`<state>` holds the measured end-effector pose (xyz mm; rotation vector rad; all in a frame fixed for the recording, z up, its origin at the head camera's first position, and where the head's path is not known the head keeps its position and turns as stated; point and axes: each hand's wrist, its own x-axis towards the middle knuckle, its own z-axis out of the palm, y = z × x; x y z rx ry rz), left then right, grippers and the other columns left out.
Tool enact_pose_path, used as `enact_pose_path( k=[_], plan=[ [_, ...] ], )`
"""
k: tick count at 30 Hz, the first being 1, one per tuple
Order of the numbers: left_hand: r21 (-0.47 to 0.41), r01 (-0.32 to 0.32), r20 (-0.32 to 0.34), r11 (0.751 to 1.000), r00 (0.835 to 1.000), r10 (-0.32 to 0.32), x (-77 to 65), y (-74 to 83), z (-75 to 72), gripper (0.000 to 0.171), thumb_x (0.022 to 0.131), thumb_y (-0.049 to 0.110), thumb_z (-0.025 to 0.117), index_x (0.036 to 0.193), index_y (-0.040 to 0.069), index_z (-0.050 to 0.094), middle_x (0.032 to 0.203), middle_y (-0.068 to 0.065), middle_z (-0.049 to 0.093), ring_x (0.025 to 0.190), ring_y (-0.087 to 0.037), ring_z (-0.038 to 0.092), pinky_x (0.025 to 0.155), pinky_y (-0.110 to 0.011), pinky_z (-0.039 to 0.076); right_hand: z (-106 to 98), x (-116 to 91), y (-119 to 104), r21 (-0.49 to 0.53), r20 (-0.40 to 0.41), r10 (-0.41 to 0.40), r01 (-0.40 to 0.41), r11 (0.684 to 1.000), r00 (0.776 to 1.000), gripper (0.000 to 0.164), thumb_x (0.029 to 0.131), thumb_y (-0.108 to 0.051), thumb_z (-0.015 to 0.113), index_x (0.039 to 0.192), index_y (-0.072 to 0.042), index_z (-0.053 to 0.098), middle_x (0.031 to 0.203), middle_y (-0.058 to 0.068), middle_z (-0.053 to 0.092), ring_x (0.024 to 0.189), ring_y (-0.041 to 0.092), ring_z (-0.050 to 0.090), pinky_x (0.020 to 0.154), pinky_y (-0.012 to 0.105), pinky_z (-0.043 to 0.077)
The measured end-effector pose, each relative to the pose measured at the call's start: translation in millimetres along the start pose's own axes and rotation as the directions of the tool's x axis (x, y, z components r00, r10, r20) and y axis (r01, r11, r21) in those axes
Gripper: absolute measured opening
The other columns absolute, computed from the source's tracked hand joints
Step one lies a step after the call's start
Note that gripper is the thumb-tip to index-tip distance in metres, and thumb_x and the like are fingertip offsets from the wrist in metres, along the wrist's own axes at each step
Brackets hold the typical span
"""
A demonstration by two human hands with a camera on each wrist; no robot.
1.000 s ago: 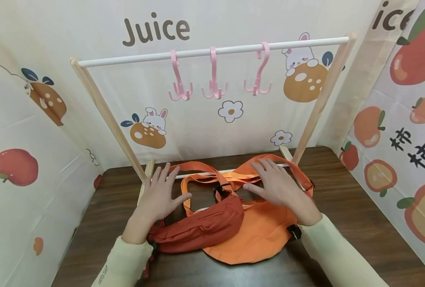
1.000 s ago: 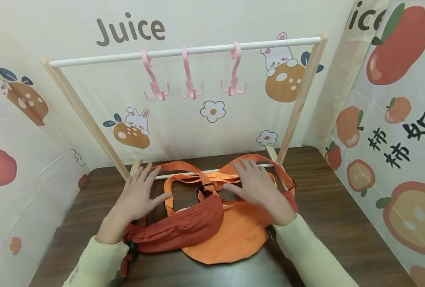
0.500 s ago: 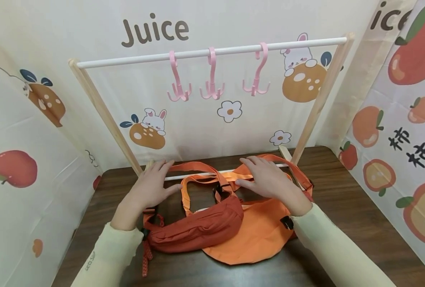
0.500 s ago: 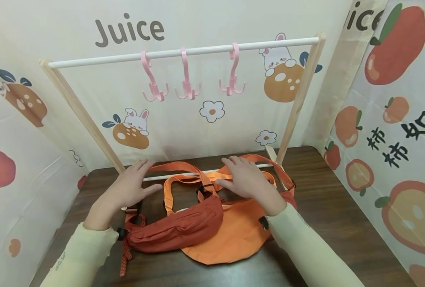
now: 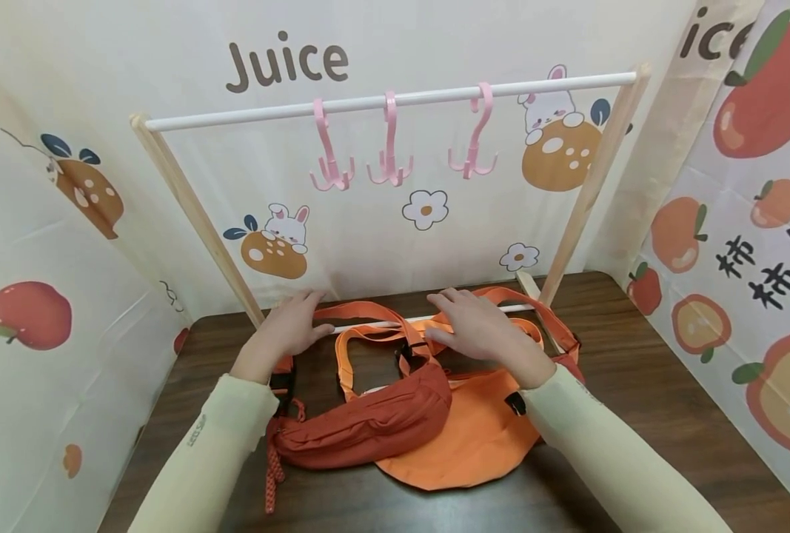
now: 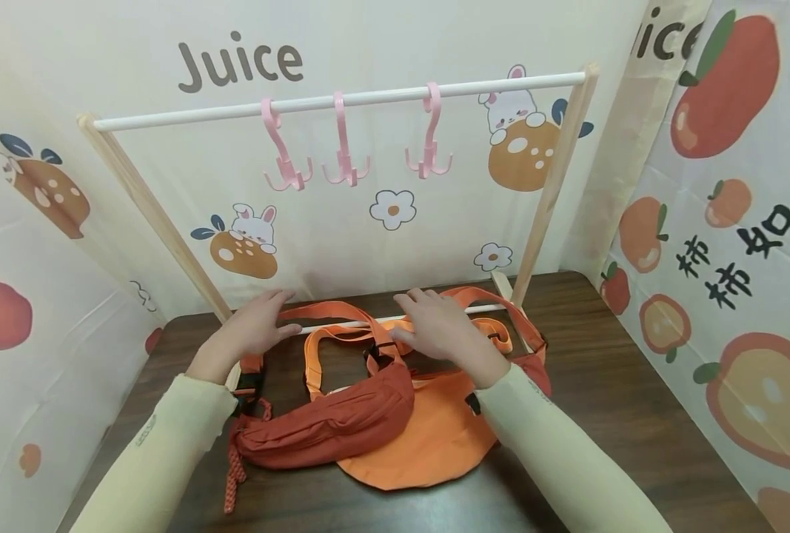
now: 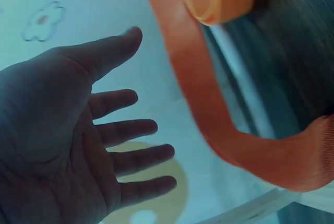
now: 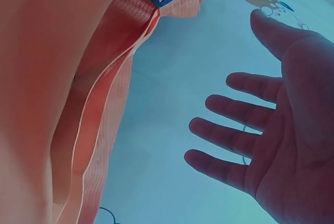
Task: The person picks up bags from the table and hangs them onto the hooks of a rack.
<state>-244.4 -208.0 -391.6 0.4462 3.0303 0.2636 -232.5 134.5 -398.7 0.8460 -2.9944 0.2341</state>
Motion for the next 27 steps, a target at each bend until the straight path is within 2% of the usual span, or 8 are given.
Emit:
enact_pose_path(
  k=[4,8,12,15,18,23,25,27],
  plan=[
    [0.015,0.025,0.03,1.0,0.999,-0.025,14.5,-6.6,9.2,0.066,0.092,0.037,0.064,0.145,0.007,0.039,0.144,-0.018,0.042,0.129,-0.038,0.041,0.105,-0.056,0.03,1,6,-3,-0.007,0.0,-0.024,0.024,1.0,1.0,0.067,0.091,-0.054,0.056,0.144,-0.016,0.044,0.137,0.007,0.049,0.12,0.028,0.051,0.096,0.049,0.043],
    [0.033,0.023,0.034,0.999,0.999,-0.024,25.6,-12.0,17.9,0.057,0.092,0.027,0.065,0.14,0.004,0.045,0.137,-0.019,0.049,0.124,-0.038,0.046,0.103,-0.056,0.031,3,11,-7,-0.026,0.002,-0.039,0.039,0.999,0.999,0.061,0.093,-0.05,0.057,0.143,-0.015,0.046,0.136,0.007,0.05,0.118,0.027,0.053,0.093,0.047,0.045],
    [0.038,0.0,0.037,0.999,0.999,-0.002,35.1,-17.8,28.0,0.038,0.092,0.02,0.065,0.124,0.002,0.057,0.117,-0.017,0.058,0.105,-0.032,0.055,0.094,-0.051,0.041,4,16,-12,-0.05,0.011,-0.039,0.039,0.998,0.999,0.058,0.094,-0.048,0.055,0.142,-0.016,0.046,0.136,0.007,0.05,0.118,0.026,0.053,0.093,0.046,0.046],
    [0.054,-0.011,0.035,0.998,0.999,0.009,40.1,-22.3,34.0,0.027,0.092,0.017,0.064,0.114,0.001,0.062,0.105,-0.014,0.061,0.093,-0.028,0.057,0.087,-0.048,0.045,5,20,-16,-0.061,0.018,-0.043,0.044,0.997,0.999,0.057,0.094,-0.046,0.055,0.142,-0.017,0.046,0.136,0.006,0.05,0.118,0.026,0.053,0.093,0.046,0.045],
    [0.073,-0.017,0.026,0.997,1.0,0.015,43.9,-25.4,37.3,0.021,0.091,0.013,0.061,0.108,0.001,0.065,0.098,-0.012,0.061,0.087,-0.027,0.057,0.085,-0.047,0.046,6,24,-19,-0.062,0.022,-0.048,0.05,0.997,0.999,0.056,0.095,-0.045,0.055,0.143,-0.017,0.045,0.138,0.007,0.049,0.12,0.027,0.052,0.095,0.047,0.045],
    [0.096,0.01,-0.033,0.995,0.999,-0.007,45.2,-27.0,38.9,0.01,0.092,0.012,0.057,0.094,0.007,0.065,0.086,-0.009,0.061,0.081,-0.028,0.056,0.078,-0.047,0.045,8,27,-21,-0.047,0.029,-0.039,0.04,0.998,0.999,0.057,0.095,-0.045,0.054,0.144,-0.017,0.042,0.14,0.006,0.048,0.12,0.027,0.052,0.095,0.046,0.044],
    [0.1,0.021,-0.079,0.995,0.997,-0.013,44.2,-26.1,37.9,0.01,0.093,0.013,0.056,0.094,0.009,0.066,0.085,-0.009,0.062,0.082,-0.03,0.057,0.077,-0.048,0.045,9,27,-20,-0.031,0.023,-0.035,0.035,0.999,0.999,0.058,0.095,-0.045,0.054,0.145,-0.017,0.042,0.14,0.006,0.047,0.12,0.027,0.052,0.095,0.046,0.044],
    [0.09,0.031,-0.117,0.995,0.993,-0.02,42.8,-23.6,36.1,0.013,0.094,0.016,0.055,0.1,0.012,0.066,0.09,-0.008,0.064,0.085,-0.032,0.056,0.077,-0.051,0.044,9,28,-20,-0.005,0.011,-0.031,0.031,1.0,0.999,0.06,0.095,-0.046,0.054,0.145,-0.016,0.04,0.14,0.006,0.047,0.121,0.027,0.051,0.096,0.046,0.044]
  ],
)
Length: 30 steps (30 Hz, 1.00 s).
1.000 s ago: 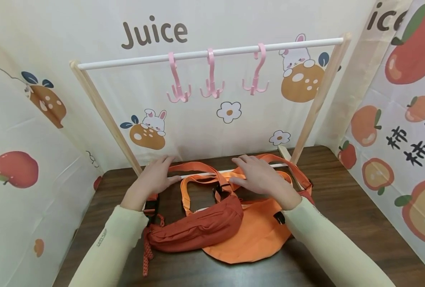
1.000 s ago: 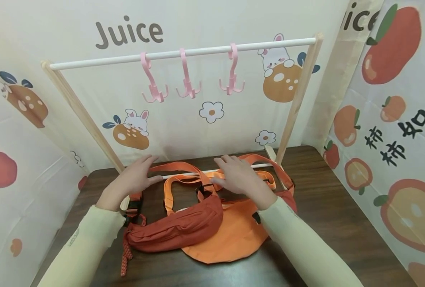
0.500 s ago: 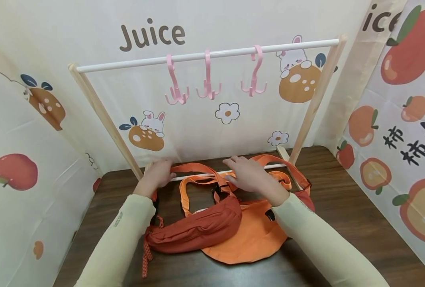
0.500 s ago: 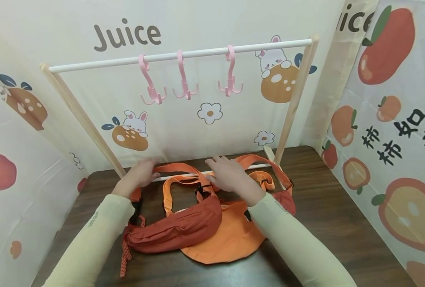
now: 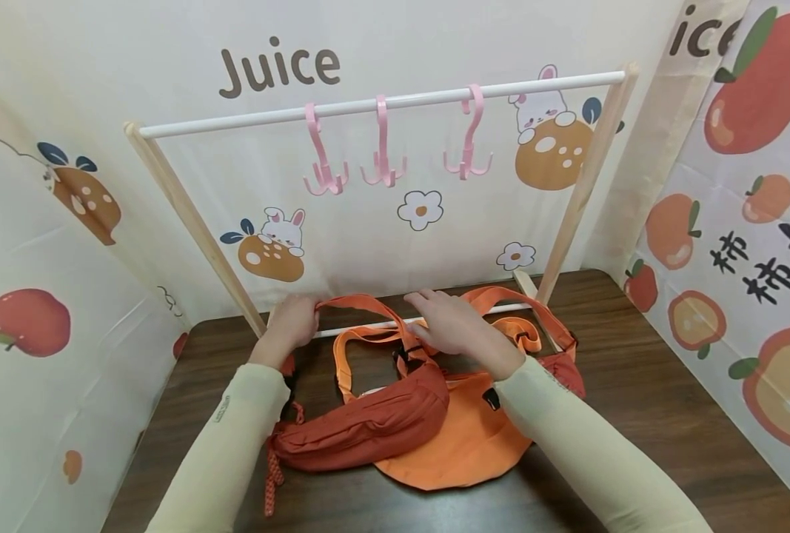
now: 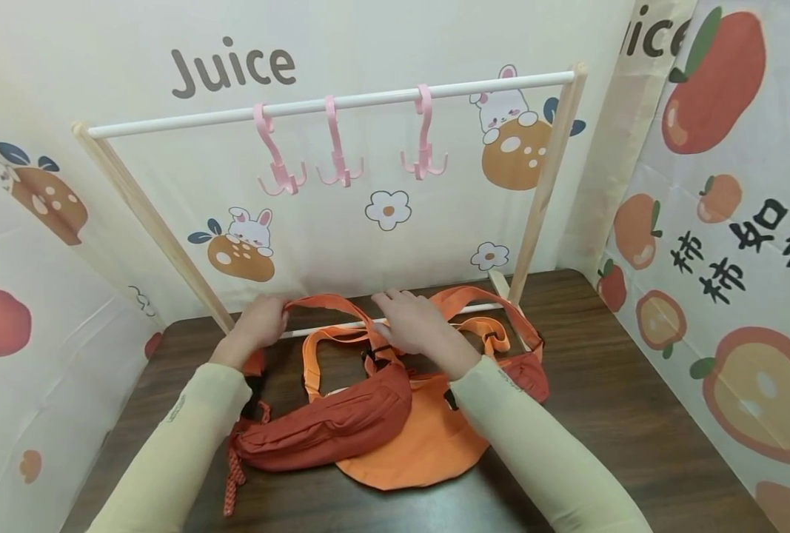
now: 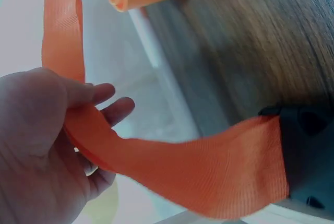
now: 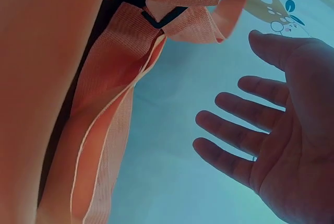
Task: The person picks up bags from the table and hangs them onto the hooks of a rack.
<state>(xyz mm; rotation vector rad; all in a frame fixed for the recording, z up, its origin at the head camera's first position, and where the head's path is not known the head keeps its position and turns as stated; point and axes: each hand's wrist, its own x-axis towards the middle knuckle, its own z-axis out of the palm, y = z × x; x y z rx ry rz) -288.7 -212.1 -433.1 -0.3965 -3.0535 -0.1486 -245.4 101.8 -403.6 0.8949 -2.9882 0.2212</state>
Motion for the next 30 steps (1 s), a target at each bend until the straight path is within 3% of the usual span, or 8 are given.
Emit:
enact_pose_path(
  k=[6,12,17,23,27,30],
  plan=[
    [-0.125,0.049,-0.063,0.991,0.996,-0.057,-8.4,9.5,-12.1,0.016,0.098,0.02,0.05,0.107,0.012,0.061,0.093,-0.005,0.059,0.083,-0.028,0.051,0.076,-0.047,0.042,0,3,-4,0.122,-0.049,0.022,-0.015,0.992,0.999,0.072,0.092,-0.058,0.049,0.149,-0.016,0.033,0.142,0.007,0.046,0.124,0.025,0.049,0.098,0.045,0.043],
    [-0.271,-0.024,-0.141,0.962,0.99,-0.015,-17.5,19.2,-27.9,0.009,0.099,0.016,0.047,0.103,0.01,0.052,0.088,-0.007,0.053,0.078,-0.026,0.05,0.075,-0.041,0.044,-9,5,-18,0.303,-0.04,0.037,-0.023,0.953,0.999,0.083,0.088,-0.065,0.051,0.152,-0.019,0.025,0.149,0.004,0.036,0.133,0.021,0.039,0.104,0.044,0.037],
    [-0.341,-0.068,-0.198,0.938,0.98,-0.001,-26.2,31.5,-45.1,0.007,0.099,0.014,0.046,0.102,0.01,0.05,0.087,-0.006,0.049,0.076,-0.025,0.048,0.071,-0.039,0.041,-9,12,-28,0.372,-0.029,0.013,-0.001,0.928,0.999,0.092,0.084,-0.072,0.047,0.153,-0.017,0.021,0.15,0.002,0.033,0.133,0.019,0.038,0.105,0.043,0.036],
    [-0.39,-0.109,-0.275,0.915,0.961,-0.003,-35.8,46.3,-64.5,0.005,0.097,0.01,0.045,0.097,0.009,0.049,0.082,-0.006,0.046,0.071,-0.024,0.045,0.066,-0.038,0.038,-4,17,-37,0.531,-0.061,-0.022,0.051,0.846,0.998,0.085,0.086,-0.066,0.052,0.151,-0.019,0.025,0.137,0.0,0.048,0.12,0.014,0.05,0.096,0.04,0.044],
    [-0.428,-0.12,-0.317,0.896,0.948,-0.025,-40.2,53.9,-76.3,0.006,0.096,0.009,0.045,0.095,0.009,0.051,0.08,-0.006,0.047,0.069,-0.024,0.045,0.063,-0.037,0.038,-2,17,-41,0.606,-0.067,-0.043,0.075,0.792,0.997,0.07,0.09,-0.059,0.052,0.146,-0.022,0.032,0.117,-0.005,0.058,0.1,0.01,0.059,0.081,0.036,0.05],
    [-0.461,-0.124,-0.338,0.879,0.94,-0.044,-44.1,57.5,-85.8,0.008,0.096,0.01,0.045,0.096,0.009,0.053,0.079,-0.007,0.048,0.067,-0.024,0.045,0.061,-0.037,0.038,-4,14,-45,0.69,-0.059,-0.039,0.069,0.72,0.997,0.053,0.094,-0.052,0.053,0.138,-0.024,0.043,0.102,-0.004,0.061,0.086,0.011,0.062,0.071,0.034,0.052]
  ],
)
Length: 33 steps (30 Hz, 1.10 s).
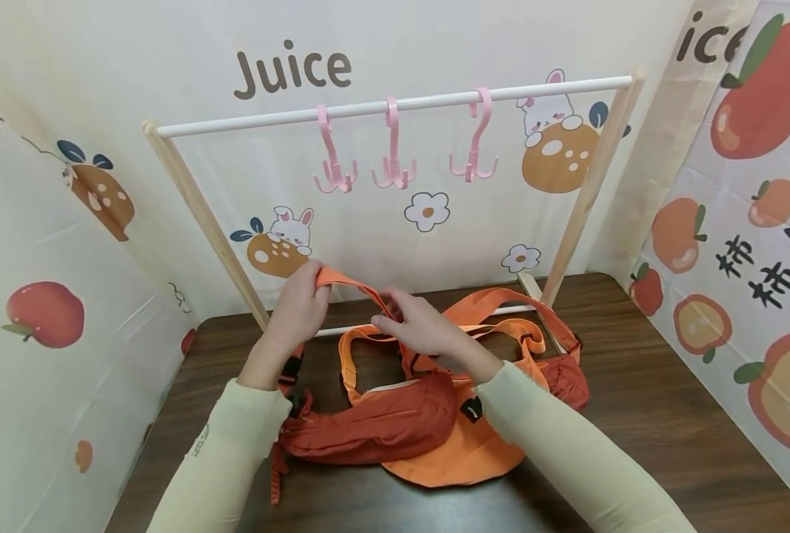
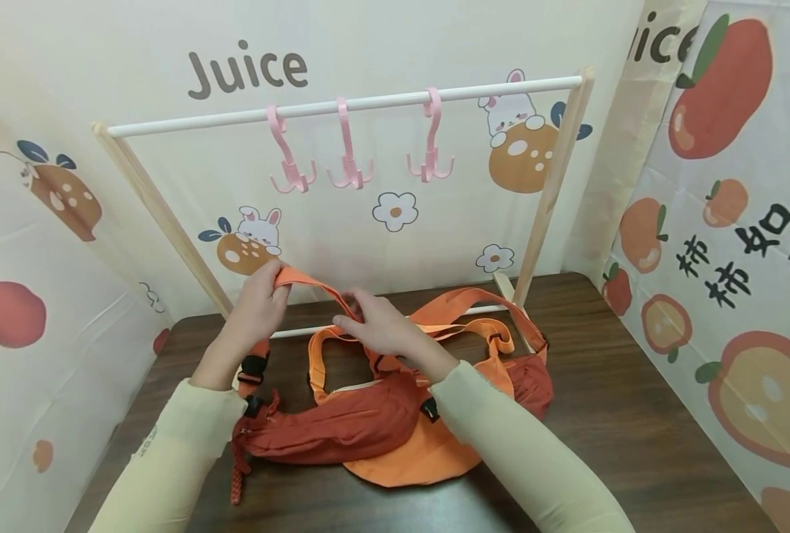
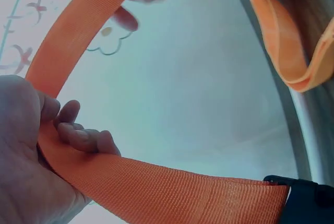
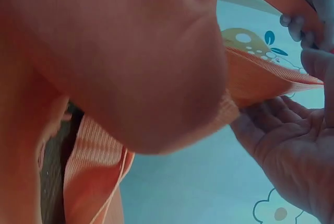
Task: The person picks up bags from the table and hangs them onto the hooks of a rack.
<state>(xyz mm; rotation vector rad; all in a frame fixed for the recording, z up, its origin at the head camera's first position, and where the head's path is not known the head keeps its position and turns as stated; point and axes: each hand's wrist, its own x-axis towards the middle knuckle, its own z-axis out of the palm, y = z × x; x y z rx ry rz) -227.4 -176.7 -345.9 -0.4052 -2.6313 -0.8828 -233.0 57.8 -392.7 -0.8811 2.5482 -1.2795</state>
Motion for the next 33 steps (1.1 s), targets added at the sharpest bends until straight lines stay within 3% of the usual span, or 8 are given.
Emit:
enact_pose_path(
  k=[4,7,15,22,27,33],
  plan=[
    [-0.049,0.014,-0.018,0.999,1.0,-0.015,-0.6,6.1,-10.2,0.011,0.097,0.012,0.045,0.098,0.009,0.055,0.077,-0.007,0.048,0.065,-0.024,0.045,0.059,-0.037,0.038,-4,-4,-7,0.156,-0.01,0.011,-0.009,0.988,1.0,0.035,0.096,-0.048,0.052,0.121,-0.024,0.054,0.086,0.005,0.06,0.072,0.021,0.062,0.06,0.034,0.049],
    [-0.076,0.023,-0.033,0.997,0.999,-0.026,-1.1,8.9,-18.8,0.011,0.097,0.014,0.045,0.1,0.01,0.056,0.076,-0.007,0.047,0.064,-0.023,0.045,0.058,-0.036,0.037,-11,-7,-15,0.206,-0.037,-0.005,0.013,0.978,0.999,0.035,0.096,-0.051,0.05,0.114,-0.022,0.058,0.078,0.009,0.056,0.063,0.026,0.054,0.053,0.035,0.043],
    [-0.112,-0.007,-0.071,0.994,0.997,-0.001,-4.9,21.6,-50.2,0.015,0.095,0.01,0.049,0.106,0.009,0.058,0.081,-0.008,0.053,0.067,-0.024,0.046,0.059,-0.037,0.039,-37,-16,-52,0.291,-0.071,-0.037,0.056,0.955,0.997,0.039,0.095,-0.054,0.048,0.117,-0.023,0.058,0.07,0.008,0.046,0.054,0.024,0.041,0.047,0.032,0.033],
    [-0.082,-0.049,-0.072,0.995,0.996,0.044,-10.1,33.0,-77.7,0.014,0.091,0.008,0.061,0.104,0.012,0.059,0.081,-0.004,0.054,0.066,-0.022,0.046,0.054,-0.034,0.041,-59,-17,-84,0.126,-0.173,-0.143,0.166,0.978,0.974,0.037,0.098,-0.05,0.046,0.121,-0.024,0.057,0.077,0.004,0.053,0.059,0.02,0.047,0.051,0.033,0.04],
    [-0.122,-0.102,-0.064,0.987,0.993,0.095,-8.2,36.4,-91.4,0.023,0.086,0.012,0.069,0.106,0.016,0.057,0.085,-0.001,0.055,0.067,-0.018,0.049,0.055,-0.03,0.042,-73,-10,-96,-0.03,-0.274,-0.252,0.254,0.967,0.928,0.023,0.098,-0.045,0.049,0.112,-0.028,0.056,0.07,-0.001,0.056,0.053,0.018,0.046,0.049,0.033,0.038],
    [-0.207,-0.151,-0.07,0.967,0.988,0.139,-4.4,50.7,-106.8,0.03,0.089,0.022,0.069,0.115,0.014,0.055,0.09,-0.001,0.055,0.068,-0.018,0.05,0.058,-0.029,0.04,-87,4,-101,-0.186,-0.355,-0.381,0.335,0.924,0.854,0.017,0.098,-0.037,0.053,0.104,-0.025,0.063,0.07,-0.009,0.058,0.049,0.012,0.042,0.047,0.031,0.034]
  ],
)
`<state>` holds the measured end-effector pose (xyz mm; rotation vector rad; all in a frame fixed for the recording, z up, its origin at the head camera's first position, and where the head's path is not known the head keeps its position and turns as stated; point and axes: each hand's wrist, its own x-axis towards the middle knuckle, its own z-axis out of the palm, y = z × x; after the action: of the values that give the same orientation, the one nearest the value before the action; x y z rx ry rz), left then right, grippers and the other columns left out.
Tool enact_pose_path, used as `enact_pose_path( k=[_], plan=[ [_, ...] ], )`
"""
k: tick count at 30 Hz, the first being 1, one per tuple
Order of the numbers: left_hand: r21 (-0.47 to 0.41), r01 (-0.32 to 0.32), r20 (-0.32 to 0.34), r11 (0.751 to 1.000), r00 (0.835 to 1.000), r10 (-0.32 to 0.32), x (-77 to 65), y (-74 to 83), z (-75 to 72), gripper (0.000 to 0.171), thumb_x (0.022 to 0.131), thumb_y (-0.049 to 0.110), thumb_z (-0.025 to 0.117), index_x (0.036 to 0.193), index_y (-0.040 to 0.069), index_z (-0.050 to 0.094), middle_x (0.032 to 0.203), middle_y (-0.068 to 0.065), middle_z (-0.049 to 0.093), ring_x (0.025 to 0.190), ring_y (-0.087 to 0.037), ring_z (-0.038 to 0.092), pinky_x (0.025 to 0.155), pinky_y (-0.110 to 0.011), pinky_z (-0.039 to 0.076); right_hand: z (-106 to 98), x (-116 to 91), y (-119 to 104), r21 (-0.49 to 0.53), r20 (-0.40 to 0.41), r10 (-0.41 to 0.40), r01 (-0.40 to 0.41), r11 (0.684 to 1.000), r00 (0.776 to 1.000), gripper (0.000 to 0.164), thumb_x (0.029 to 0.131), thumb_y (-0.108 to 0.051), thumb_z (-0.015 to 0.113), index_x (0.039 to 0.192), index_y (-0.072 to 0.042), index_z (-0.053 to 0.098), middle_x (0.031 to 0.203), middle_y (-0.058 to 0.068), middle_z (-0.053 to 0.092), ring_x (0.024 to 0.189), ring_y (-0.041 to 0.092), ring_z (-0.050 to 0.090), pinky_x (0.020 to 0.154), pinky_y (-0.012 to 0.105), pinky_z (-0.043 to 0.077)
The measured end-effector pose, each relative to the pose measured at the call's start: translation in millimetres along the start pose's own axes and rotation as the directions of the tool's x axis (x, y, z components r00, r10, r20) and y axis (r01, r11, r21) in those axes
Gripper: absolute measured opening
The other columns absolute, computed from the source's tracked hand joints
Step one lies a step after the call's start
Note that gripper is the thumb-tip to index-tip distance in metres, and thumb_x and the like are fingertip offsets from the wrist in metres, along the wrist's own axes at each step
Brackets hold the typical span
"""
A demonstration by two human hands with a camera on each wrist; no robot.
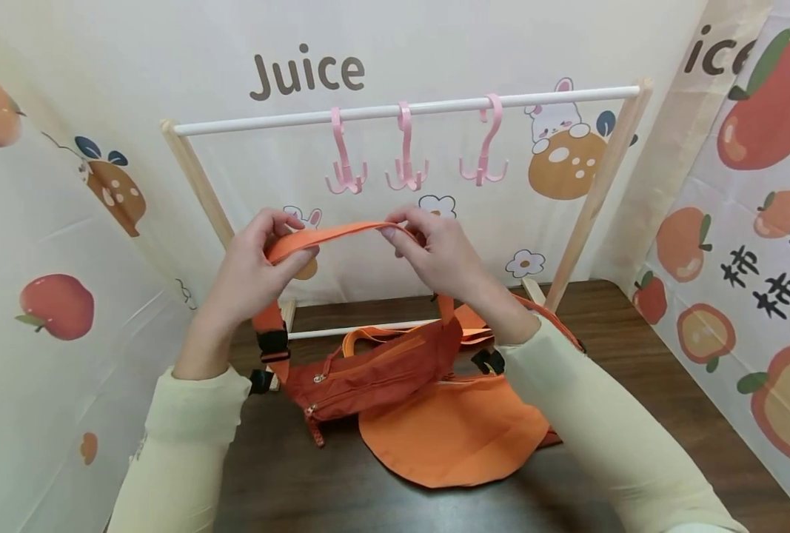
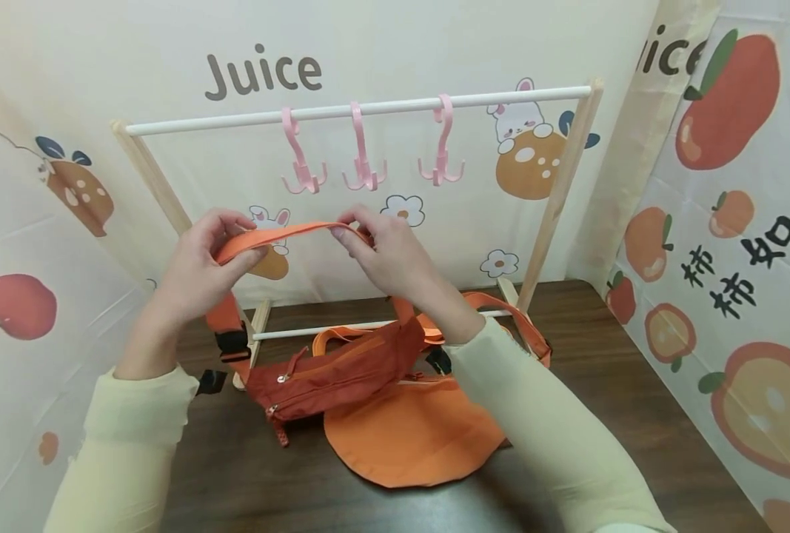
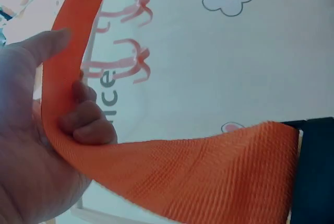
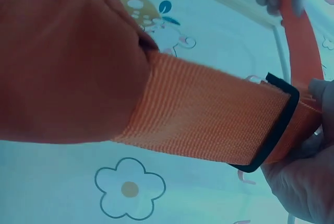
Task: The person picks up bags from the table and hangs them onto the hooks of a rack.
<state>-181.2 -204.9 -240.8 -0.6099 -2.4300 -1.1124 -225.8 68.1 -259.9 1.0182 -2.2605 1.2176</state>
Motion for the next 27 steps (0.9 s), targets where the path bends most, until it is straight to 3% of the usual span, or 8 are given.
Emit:
enact_pose_path(
  k=[7,15,21,27],
  plan=[
    [-0.046,-0.036,-0.079,0.998,0.996,0.033,12.1,27.1,-10.0,0.026,0.095,0.018,0.06,0.117,0.004,0.06,0.083,-0.01,0.055,0.068,-0.022,0.048,0.056,-0.029,0.037,-1,20,-2,-0.081,-0.096,-0.072,0.065,0.995,0.993,0.018,0.098,-0.031,0.055,0.105,-0.019,0.066,0.07,-0.008,0.056,0.052,0.011,0.041,0.048,0.03,0.033],
    [0.008,0.018,-0.226,1.0,0.974,-0.015,48.5,-2.5,-6.2,0.033,0.095,0.046,0.054,0.118,0.024,0.063,0.081,-0.003,0.052,0.063,-0.022,0.044,0.053,-0.032,0.037,0,46,-9,-0.141,-0.174,-0.019,-0.006,0.99,0.985,0.026,0.099,-0.032,0.052,0.112,-0.013,0.063,0.082,-0.003,0.062,0.059,0.012,0.046,0.05,0.028,0.04],
    [-0.016,0.043,-0.268,0.999,0.962,-0.046,68.9,-7.4,-1.8,0.035,0.096,0.046,0.052,0.118,0.022,0.065,0.091,-0.003,0.051,0.067,-0.023,0.045,0.058,-0.032,0.038,3,59,-7,-0.162,-0.205,0.046,-0.08,0.983,0.978,0.027,0.099,-0.033,0.05,0.113,-0.013,0.062,0.085,-0.001,0.063,0.063,0.014,0.049,0.055,0.027,0.046],
    [-0.055,0.066,-0.259,0.996,0.963,-0.078,77.7,-12.4,3.0,0.034,0.096,0.043,0.053,0.119,0.02,0.065,0.095,-0.002,0.053,0.071,-0.022,0.046,0.059,-0.032,0.04,4,62,-3,-0.169,-0.211,0.087,-0.124,0.978,0.974,0.027,0.099,-0.035,0.05,0.112,-0.014,0.062,0.088,-0.003,0.063,0.066,0.012,0.051,0.059,0.024,0.049]
  ],
)
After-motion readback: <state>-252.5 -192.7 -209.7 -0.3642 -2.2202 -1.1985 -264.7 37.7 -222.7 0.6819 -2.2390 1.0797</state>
